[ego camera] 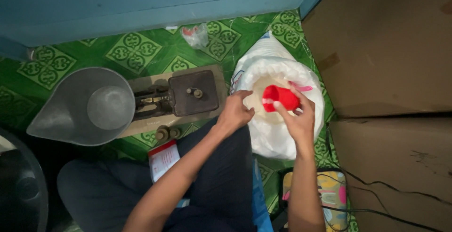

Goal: The person scoops white powder from a large bag into a funnel on a scale, then transfers the weighed powder into small plastic bags, seals them, and places them into a large black basin.

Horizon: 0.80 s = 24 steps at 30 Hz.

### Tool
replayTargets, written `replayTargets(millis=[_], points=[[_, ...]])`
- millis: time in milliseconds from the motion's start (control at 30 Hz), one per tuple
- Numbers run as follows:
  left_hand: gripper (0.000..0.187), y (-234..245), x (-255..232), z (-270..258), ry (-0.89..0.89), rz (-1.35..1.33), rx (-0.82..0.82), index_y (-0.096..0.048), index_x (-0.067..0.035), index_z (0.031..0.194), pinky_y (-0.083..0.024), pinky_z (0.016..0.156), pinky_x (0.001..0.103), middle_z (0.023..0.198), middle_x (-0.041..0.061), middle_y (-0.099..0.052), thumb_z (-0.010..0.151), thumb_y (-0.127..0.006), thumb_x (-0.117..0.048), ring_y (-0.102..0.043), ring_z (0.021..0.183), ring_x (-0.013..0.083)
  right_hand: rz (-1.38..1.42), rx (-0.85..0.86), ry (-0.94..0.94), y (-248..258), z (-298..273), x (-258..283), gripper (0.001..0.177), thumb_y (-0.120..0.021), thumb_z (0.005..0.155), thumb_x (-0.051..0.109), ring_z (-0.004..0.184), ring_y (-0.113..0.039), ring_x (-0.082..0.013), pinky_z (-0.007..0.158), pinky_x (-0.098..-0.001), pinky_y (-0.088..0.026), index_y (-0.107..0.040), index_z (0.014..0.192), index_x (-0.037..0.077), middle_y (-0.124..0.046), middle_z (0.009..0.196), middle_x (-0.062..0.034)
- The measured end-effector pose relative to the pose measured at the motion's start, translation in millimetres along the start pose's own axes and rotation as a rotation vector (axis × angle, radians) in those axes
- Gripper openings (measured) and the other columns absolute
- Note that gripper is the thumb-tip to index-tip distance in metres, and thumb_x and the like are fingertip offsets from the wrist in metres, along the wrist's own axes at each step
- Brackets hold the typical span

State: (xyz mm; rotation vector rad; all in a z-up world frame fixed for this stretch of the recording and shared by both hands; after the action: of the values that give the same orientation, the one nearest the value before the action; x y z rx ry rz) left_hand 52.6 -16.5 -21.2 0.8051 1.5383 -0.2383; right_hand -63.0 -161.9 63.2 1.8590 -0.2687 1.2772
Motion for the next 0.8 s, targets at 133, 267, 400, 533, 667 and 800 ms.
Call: replayTargets(millis=[133,267,400,533,667,800], points=[[0.056,-1.7,15.4,0.8,0.013,-0.006,0.001,-0.065,0.001,0.123,-0.059,0.062,0.04,0.103,0.022,-0.067,0.069,-0.07,-0.01,-0.071,0.075,0.0371,0.061,-0.038,-0.063,-2.2,4.5,-37.1,0.067,-0.088,0.073,0.031,0.115,-0.056,-0.0465,0.094,-0.0435,-0.05,-0.061,0.133,0.013,-0.049,0.126,-0.0264],[0.057,3.5,8.9,-2.1,0.005,0.027,0.01,-0.065,-0.002,0.125,-0.057,0.059,0.04,0.085,0.015,-0.066,0.069,-0.07,-0.01,-0.072,0.07,0.0345,-0.177,-0.111,-0.011,-25.1,19.1,-98.9,0.074,-0.09,0.067,0.034,0.114,-0.054,-0.0466,0.095,-0.0465,-0.05,-0.062,0.131,0.011,-0.044,0.126,-0.0235],[0.057,6.7,7.4,-4.1,0.007,0.05,0.015,-0.065,-0.005,0.126,-0.055,0.054,0.038,0.061,0.008,-0.066,0.07,-0.071,-0.013,-0.072,0.064,0.0303,-0.521,-0.113,0.027,-54.8,30.4,-131.1,0.065,-0.087,0.064,0.024,0.117,-0.051,-0.0461,0.096,-0.0513,-0.05,-0.065,0.123,0.01,-0.041,0.128,-0.0242],[0.055,17.9,-10.1,-13.8,0.008,0.031,0.001,-0.065,-0.007,0.125,-0.054,0.053,0.038,0.06,0.008,-0.066,0.071,-0.071,-0.014,-0.072,0.063,0.029,-0.455,-0.009,0.114,-76.3,33.6,-141.8,0.061,-0.081,0.067,0.023,0.118,-0.051,-0.0496,0.099,-0.0526,-0.048,-0.062,0.124,0.01,-0.043,0.128,-0.0262],[0.052,37.2,-27.9,-28.9,-0.044,-0.067,-0.01,-0.066,-0.003,0.121,-0.057,0.057,0.037,0.088,0.021,-0.071,0.07,-0.071,-0.008,-0.072,0.067,0.0302,-0.527,-0.017,0.113,-76.8,29.8,-149.0,0.043,-0.076,0.077,0.027,0.133,-0.041,-0.0483,0.104,-0.0522,-0.044,-0.064,0.113,0.006,-0.036,0.144,-0.0301],[0.053,57.2,-41.3,-46.5,-0.077,-0.097,-0.002,-0.066,-0.004,0.123,-0.057,0.056,0.037,0.105,0.023,-0.069,0.07,-0.071,-0.007,-0.072,0.066,0.0321,-0.359,0.035,0.29,-75.1,24.1,-118.6,0.025,-0.067,0.087,0.016,0.112,-0.056,-0.049,0.094,-0.0525,-0.048,-0.066,0.1,-0.006,-0.055,0.122,-0.0291]])
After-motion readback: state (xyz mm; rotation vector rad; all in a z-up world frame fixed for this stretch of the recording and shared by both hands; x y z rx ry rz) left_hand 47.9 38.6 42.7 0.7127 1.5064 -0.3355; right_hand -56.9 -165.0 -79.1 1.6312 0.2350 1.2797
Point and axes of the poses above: each hand's wrist, its own z-axis towards the middle knuckle, its own y-axis out of the back of the hand, x = y × z, the point moved 5 cm from there along z, towards the middle knuckle
